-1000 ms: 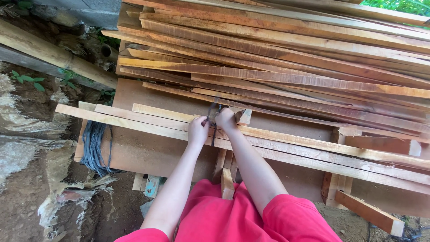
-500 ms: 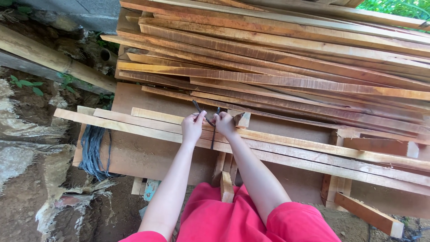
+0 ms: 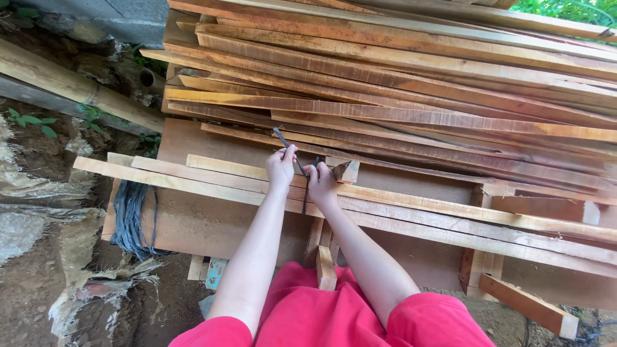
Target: Group multiple thin wood strips together and secure them with black ties.
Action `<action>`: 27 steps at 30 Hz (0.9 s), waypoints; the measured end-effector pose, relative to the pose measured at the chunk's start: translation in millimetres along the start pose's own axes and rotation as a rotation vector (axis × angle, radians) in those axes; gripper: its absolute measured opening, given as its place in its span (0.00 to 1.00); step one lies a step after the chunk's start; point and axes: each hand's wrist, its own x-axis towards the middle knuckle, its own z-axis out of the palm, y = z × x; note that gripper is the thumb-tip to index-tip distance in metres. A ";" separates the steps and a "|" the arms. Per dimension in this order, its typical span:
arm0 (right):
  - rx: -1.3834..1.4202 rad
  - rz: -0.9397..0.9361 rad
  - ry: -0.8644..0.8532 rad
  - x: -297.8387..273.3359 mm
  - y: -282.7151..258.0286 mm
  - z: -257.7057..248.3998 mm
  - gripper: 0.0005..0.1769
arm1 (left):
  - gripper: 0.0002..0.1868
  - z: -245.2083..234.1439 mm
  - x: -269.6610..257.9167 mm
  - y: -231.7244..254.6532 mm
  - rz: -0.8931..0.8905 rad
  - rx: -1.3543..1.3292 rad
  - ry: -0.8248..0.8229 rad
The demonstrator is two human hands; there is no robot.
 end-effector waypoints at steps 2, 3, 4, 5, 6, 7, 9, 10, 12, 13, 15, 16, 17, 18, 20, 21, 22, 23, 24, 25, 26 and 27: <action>-0.010 -0.013 -0.021 -2.5 -3.4 -3.5 0.14 | 0.12 5.2 2.4 8.8 -0.001 0.028 -0.018; -0.019 -0.020 -0.045 -5.0 -4.7 -5.9 0.14 | 0.12 7.7 2.1 12.7 -0.007 0.060 -0.036; -0.021 -0.023 -0.044 4.0 6.6 -1.7 0.14 | 0.12 12.8 6.8 8.2 -0.006 0.057 -0.036; -0.055 -0.007 -0.054 8.5 20.1 2.1 0.14 | 0.11 17.0 7.7 1.0 0.036 0.052 -0.046; -0.089 0.008 -0.065 13.0 33.7 5.6 0.14 | 0.11 21.5 8.5 -6.2 0.079 0.046 -0.057; -0.088 0.005 -0.059 16.2 36.2 6.9 0.14 | 0.11 18.9 6.5 -4.2 0.084 0.044 -0.059; -0.102 0.055 -0.051 17.0 41.8 11.0 0.14 | 0.11 9.5 -1.9 -2.4 0.134 0.083 -0.083; -0.100 0.057 -0.053 14.5 40.2 9.4 0.14 | 0.11 0.9 -8.8 0.7 0.132 0.086 -0.083; -0.027 -0.037 -0.028 17.1 34.0 8.7 0.15 | 0.35 -15.5 -15.8 10.1 0.069 0.459 -0.277; -0.025 -0.035 -0.028 18.1 38.4 10.6 0.15 | 0.35 -19.3 -24.2 6.5 0.069 0.461 -0.278; -0.053 -0.034 -0.026 19.2 48.2 13.4 0.14 | 0.28 -26.4 -42.2 -1.7 0.258 0.750 -0.408; -0.053 -0.031 -0.026 20.8 48.4 13.9 0.14 | 0.28 -29.7 -52.9 20.5 0.256 0.751 -0.410; -0.034 -0.027 -0.022 22.2 49.3 13.1 0.15 | 0.22 -32.2 -64.3 42.0 0.349 0.621 -0.374; -0.015 -0.023 -0.017 23.5 49.9 12.4 0.15 | 0.18 -35.0 -75.5 63.9 0.439 0.491 -0.336; -0.002 -0.019 -0.038 22.4 44.9 7.8 0.15 | 0.17 -23.0 -56.2 19.8 0.364 0.458 -0.316; 0.020 -0.012 -0.056 23.2 40.5 8.6 0.15 | 0.16 -19.0 -43.6 -1.0 0.292 0.433 -0.297; 0.021 -0.017 -0.056 26.7 43.2 13.6 0.15 | 0.16 -16.5 -33.6 -15.7 0.296 0.432 -0.294; 0.008 0.013 -0.043 28.1 48.5 14.7 0.16 | 0.17 -11.0 -26.9 -31.5 0.292 0.461 -0.236; -0.005 0.043 -0.030 29.7 54.0 15.8 0.17 | 0.18 -5.1 -20.1 -47.3 0.288 0.489 -0.178; -0.004 0.042 -0.031 33.9 62.8 21.0 0.17 | 0.18 -6.5 -27.6 -43.3 0.288 0.490 -0.176; -0.070 0.070 0.022 38.3 71.4 26.6 0.17 | 0.17 -8.3 -34.8 -39.2 0.322 0.522 -0.154; -0.136 0.091 0.077 47.3 78.7 31.6 0.17 | 0.17 -7.7 -38.6 -33.4 0.359 0.551 -0.128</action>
